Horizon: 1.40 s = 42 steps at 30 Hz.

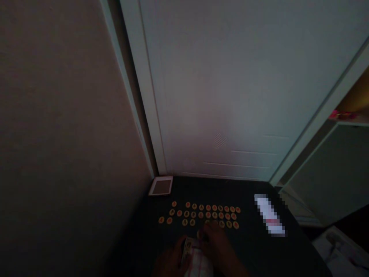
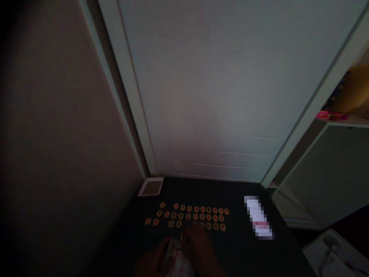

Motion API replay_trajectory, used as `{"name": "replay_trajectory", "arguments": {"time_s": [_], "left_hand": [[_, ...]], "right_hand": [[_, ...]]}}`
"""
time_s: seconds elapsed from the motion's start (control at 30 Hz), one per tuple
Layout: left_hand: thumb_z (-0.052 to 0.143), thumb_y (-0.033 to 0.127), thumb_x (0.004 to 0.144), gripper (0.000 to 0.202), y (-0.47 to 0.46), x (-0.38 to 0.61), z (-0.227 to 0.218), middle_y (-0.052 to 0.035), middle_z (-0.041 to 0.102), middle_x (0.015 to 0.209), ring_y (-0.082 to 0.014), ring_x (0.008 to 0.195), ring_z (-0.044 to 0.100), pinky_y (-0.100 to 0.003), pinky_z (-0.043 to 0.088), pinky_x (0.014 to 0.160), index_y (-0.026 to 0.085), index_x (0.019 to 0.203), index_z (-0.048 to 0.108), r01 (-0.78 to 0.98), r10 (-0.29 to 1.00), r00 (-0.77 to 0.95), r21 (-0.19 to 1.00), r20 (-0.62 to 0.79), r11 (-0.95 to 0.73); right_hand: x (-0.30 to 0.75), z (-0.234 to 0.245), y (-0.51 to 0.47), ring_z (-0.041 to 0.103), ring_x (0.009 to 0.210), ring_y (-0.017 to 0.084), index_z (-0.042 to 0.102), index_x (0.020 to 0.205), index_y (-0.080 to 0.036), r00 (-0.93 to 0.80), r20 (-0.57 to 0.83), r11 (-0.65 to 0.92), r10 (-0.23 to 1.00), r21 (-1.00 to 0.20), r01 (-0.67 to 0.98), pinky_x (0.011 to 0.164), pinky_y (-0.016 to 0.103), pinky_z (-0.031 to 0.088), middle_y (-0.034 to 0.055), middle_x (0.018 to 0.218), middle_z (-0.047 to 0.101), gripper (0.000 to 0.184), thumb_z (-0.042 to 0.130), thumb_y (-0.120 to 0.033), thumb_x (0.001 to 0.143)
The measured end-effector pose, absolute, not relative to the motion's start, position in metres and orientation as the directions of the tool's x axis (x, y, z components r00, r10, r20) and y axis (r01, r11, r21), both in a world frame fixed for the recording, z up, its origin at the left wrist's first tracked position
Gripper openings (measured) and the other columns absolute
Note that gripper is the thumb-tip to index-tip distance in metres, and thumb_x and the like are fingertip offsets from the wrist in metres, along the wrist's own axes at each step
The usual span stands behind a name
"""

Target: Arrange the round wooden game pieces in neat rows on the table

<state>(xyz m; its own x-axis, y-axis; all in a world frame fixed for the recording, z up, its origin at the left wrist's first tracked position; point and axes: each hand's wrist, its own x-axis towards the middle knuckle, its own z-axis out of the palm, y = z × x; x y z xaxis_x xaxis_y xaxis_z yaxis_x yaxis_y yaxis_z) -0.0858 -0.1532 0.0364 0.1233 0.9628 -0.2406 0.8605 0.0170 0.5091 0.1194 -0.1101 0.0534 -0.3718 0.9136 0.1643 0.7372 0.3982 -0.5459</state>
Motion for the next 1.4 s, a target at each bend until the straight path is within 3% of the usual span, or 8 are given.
{"name": "replay_trajectory", "arguments": {"time_s": [0.13,0.27,0.57,0.73,0.93,1.27,1.4], "left_hand": [[0.043,0.043,0.095,0.056,-0.152,-0.075,0.03,-0.0056,0.078,0.098,-0.0228,0.093,0.072,-0.028,0.048,0.079,0.023,0.147,0.041,0.839,0.948,0.192,0.544,-0.255,-0.023],[0.041,0.04,0.096,0.055,-0.151,-0.06,0.029,-0.0075,0.078,0.1,-0.0242,0.096,0.072,-0.029,0.049,0.081,0.021,0.148,0.04,0.851,0.941,0.21,0.524,-0.266,-0.042],[0.042,0.045,0.096,0.057,-0.156,-0.046,0.036,-0.0088,0.077,0.107,-0.0252,0.103,0.07,-0.03,0.049,0.084,0.021,0.147,0.04,0.849,0.945,0.211,0.526,-0.25,-0.05],[0.046,0.039,0.093,0.057,-0.155,-0.045,0.034,-0.0066,0.077,0.103,-0.0234,0.095,0.071,-0.03,0.049,0.084,0.022,0.148,0.039,0.841,0.941,0.216,0.54,-0.261,-0.044],[0.043,0.038,0.095,0.055,-0.152,-0.037,0.039,-0.0075,0.076,0.107,-0.0234,0.098,0.071,-0.029,0.049,0.084,0.022,0.147,0.04,0.852,0.947,0.198,0.522,-0.252,-0.039],[0.046,0.042,0.094,0.061,-0.149,-0.039,0.033,-0.0057,0.075,0.096,-0.0216,0.088,0.071,-0.027,0.05,0.077,0.019,0.15,0.035,0.815,0.951,0.201,0.579,-0.237,-0.028],[0.039,0.041,0.098,0.049,-0.135,-0.052,0.031,-0.0035,0.073,0.096,-0.0189,0.089,0.07,-0.027,0.05,0.082,0.021,0.142,0.047,0.808,0.986,0.079,0.588,-0.148,0.023]], "right_hand": [[0.127,0.025,-0.143,0.066,0.092,0.019,0.067,0.093,-0.026,-0.381,0.215,0.437,0.899,-0.451,0.778,0.082,0.024,0.048,0.0008,0.096,0.072,0.024,0.063,-0.006,0.079],[0.131,0.0,-0.151,0.067,0.085,0.021,0.067,0.091,-0.025,-0.263,0.242,0.339,0.934,-0.368,0.866,0.076,0.026,0.048,0.0019,0.091,0.073,0.02,0.064,-0.008,0.081],[0.133,0.003,-0.152,0.066,0.089,0.022,0.067,0.092,-0.028,-0.168,0.315,0.293,0.934,-0.406,0.866,0.081,0.029,0.049,0.0029,0.091,0.072,0.011,0.058,-0.021,0.094],[0.137,-0.002,-0.159,0.066,0.093,0.023,0.068,0.1,-0.029,-0.192,0.383,0.349,0.904,-0.4,0.847,0.085,0.032,0.049,0.0033,0.097,0.073,0.016,0.057,-0.02,0.094],[0.14,-0.002,-0.159,0.065,0.096,0.023,0.069,0.103,-0.03,-0.168,0.364,0.321,0.916,-0.414,0.852,0.087,0.033,0.047,0.0025,0.099,0.074,0.023,0.058,-0.014,0.091],[0.154,0.01,-0.154,0.068,0.091,0.024,0.069,0.105,-0.03,-0.152,0.442,0.359,0.884,-0.435,0.826,0.084,0.035,0.053,0.0048,0.095,0.074,0.018,0.053,-0.029,0.096],[0.182,-0.002,-0.159,0.069,0.096,0.025,0.069,0.109,-0.029,-0.089,0.451,0.337,0.888,-0.506,0.794,0.087,0.034,0.056,0.0082,0.1,0.074,0.021,0.052,-0.035,0.097]]}}
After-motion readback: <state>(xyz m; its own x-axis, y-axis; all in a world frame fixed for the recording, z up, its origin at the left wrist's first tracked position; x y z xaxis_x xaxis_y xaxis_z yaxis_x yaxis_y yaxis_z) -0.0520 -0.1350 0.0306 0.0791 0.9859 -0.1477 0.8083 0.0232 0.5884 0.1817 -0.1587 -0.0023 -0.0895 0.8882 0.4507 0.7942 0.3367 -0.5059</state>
